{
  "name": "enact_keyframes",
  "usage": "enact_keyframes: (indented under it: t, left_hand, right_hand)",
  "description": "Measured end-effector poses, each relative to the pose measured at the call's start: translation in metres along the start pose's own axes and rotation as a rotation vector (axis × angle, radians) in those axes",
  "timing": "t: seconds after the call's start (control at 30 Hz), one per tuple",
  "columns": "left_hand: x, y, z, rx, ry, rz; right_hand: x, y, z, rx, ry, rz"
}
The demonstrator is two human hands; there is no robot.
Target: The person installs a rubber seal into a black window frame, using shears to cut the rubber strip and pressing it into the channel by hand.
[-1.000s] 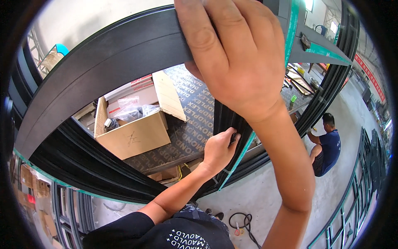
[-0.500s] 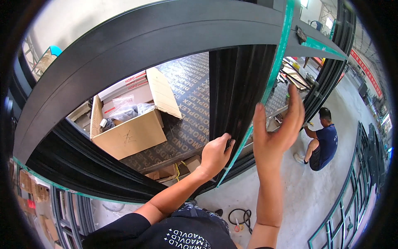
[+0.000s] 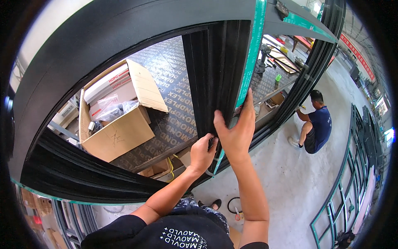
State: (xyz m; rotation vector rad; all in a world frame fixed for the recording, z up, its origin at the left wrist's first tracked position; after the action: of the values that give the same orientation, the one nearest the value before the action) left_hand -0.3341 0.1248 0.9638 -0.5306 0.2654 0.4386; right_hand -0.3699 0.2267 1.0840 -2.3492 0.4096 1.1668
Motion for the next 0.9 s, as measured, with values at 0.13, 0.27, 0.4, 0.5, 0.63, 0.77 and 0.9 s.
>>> enact_keyframes:
  t: [0.13, 0.27, 0.4, 0.5, 0.63, 0.77, 0.9]
  left_hand:
    - [0.004, -0.004, -0.001, 0.067, 0.039, -0.008]
    - [0.003, -0.005, -0.002, 0.072, 0.045, -0.001]
    - [-0.002, -0.001, -0.005, 0.042, 0.012, 0.026]
    - [-0.002, 0.001, -0.005, 0.036, 0.005, 0.035]
    - [0.0, 0.002, -0.003, 0.03, -0.004, 0.035]
    - [-0.003, 0.0, -0.001, 0.005, 0.035, 0.075]
    - [-0.007, -0.002, -0.002, -0.06, 0.033, 0.049]
  right_hand:
    - [0.0, 0.007, -0.004, 0.095, -0.034, 0.041]
    - [-0.001, 0.014, -0.011, 0.168, -0.08, 0.083]
    - [0.003, 0.009, -0.004, -0.024, 0.048, 0.053]
    - [0.007, 0.007, 0.007, -0.289, 0.153, 0.049]
    - [0.012, 0.009, 0.008, 0.023, 0.035, 0.041]
    - [0.011, 0.009, 0.005, 0.03, 0.082, 0.035]
    - [-0.003, 0.003, 0.005, -0.358, 0.153, 0.08]
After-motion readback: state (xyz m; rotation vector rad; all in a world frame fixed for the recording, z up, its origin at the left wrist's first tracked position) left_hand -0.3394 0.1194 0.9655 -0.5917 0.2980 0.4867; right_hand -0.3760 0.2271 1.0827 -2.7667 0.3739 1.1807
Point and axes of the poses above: each hand's wrist, its own x-axis away from the middle knuckle, its own y-axis out of the palm, z = x × y, the point moved 4 cm from there along -x, towards the middle knuckle, and after that the axes turned 8 degrees about -y, right-handed, at the moved point
